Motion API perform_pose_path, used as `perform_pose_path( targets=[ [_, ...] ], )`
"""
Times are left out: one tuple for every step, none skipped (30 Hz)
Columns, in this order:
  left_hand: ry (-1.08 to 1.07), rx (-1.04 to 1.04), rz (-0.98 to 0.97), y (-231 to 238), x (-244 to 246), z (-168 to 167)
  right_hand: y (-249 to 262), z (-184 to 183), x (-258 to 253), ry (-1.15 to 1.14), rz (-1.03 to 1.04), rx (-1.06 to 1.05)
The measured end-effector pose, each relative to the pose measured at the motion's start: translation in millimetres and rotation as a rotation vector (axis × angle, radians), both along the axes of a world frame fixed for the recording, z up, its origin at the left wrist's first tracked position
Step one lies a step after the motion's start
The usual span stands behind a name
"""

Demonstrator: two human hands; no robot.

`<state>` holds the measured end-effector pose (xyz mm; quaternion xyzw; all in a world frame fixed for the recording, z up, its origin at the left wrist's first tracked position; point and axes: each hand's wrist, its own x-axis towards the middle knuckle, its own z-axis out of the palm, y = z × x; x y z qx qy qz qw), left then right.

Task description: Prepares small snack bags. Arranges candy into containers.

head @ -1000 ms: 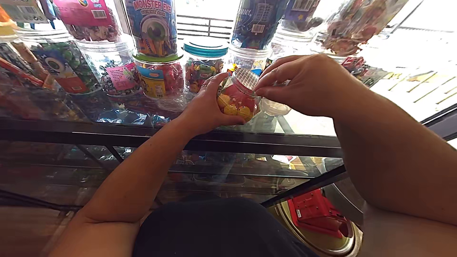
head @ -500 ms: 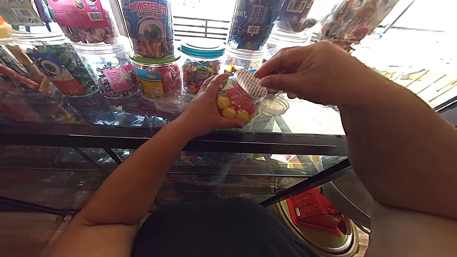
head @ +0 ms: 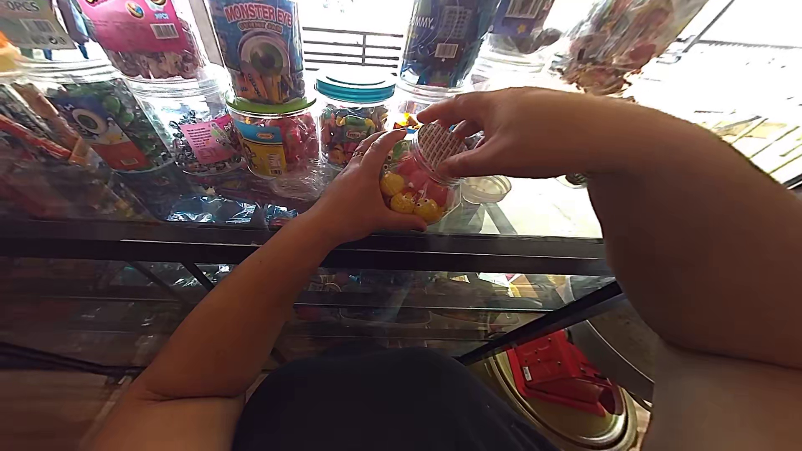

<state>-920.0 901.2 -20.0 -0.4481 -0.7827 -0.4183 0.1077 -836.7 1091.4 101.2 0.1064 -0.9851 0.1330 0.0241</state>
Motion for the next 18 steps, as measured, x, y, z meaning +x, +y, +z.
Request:
perform_pose_path(
  targets=[
    [-0.001, 0.000, -0.002, 0.1, -0.3, -0.3, -0.9, -0.1, -1.6, -0.001, 0.003, 0.009],
    [0.007, 0.003, -0.003, 0.5, -0.9, -0.9, -2.4, 0.6, -2.4, -0.002, 0.001, 0.015],
    [0.008, 0.003, -0.001, 0.6, -1.0, -1.0, -4.1, 1.0, -3.3, -0.006, -0.001, 0.018],
    [0.003, 0.001, 0.002, 0.3, -0.8, -1.1, -5.5, 0.6, -3.9, -0.008, -0.004, 0.018],
    [0.004, 0.002, 0.004, 0.1, -0.8, -1.4, -6.5, -0.2, -4.0, -0.004, -0.007, 0.017],
    [0.008, 0.002, 0.005, -0.1, -1.0, -1.6, -7.5, -0.9, -3.9, -0.001, -0.013, 0.008],
    [0.014, 0.002, 0.005, 0.0, -1.4, -1.7, -7.7, -1.0, -4.1, 0.001, -0.014, 0.005],
    [0.020, 0.004, 0.002, 0.2, -1.7, -2.1, -7.5, -1.5, -4.3, 0.008, -0.012, 0.004],
    [0.021, 0.006, 0.000, 0.5, -1.7, -2.5, -7.1, -2.0, -4.6, 0.016, -0.008, 0.008],
    [0.019, 0.007, 0.000, 0.6, -1.5, -2.4, -7.0, -1.8, -4.6, 0.020, -0.007, 0.010],
    [0.019, 0.009, 0.000, 0.5, -1.1, -2.2, -7.0, -1.0, -4.1, 0.027, -0.008, 0.002],
    [0.014, 0.006, 0.000, 0.3, -0.4, -1.3, -6.4, -0.4, -3.5, 0.043, -0.008, -0.012],
    [0.007, 0.004, 0.000, 0.3, 0.3, -0.4, -4.9, 0.1, -2.8, 0.069, -0.009, -0.021],
    [0.009, 0.007, -0.006, 0.5, 0.2, -0.2, -3.4, 1.2, -1.9, 0.085, -0.013, -0.028],
    [0.012, 0.012, -0.013, 0.5, -0.3, -0.3, -1.7, 1.6, -1.4, 0.098, -0.021, -0.036],
    [0.012, 0.012, -0.016, 0.4, -0.7, -0.3, 0.1, 0.4, -1.8, 0.113, -0.033, -0.051],
    [0.010, 0.009, -0.018, 0.4, -0.9, 0.0, 1.0, -0.8, -1.7, 0.118, -0.046, -0.075],
    [0.009, 0.008, -0.021, 0.4, -1.2, 0.0, 1.8, -2.2, -1.7, 0.131, -0.051, -0.092]
  ],
)
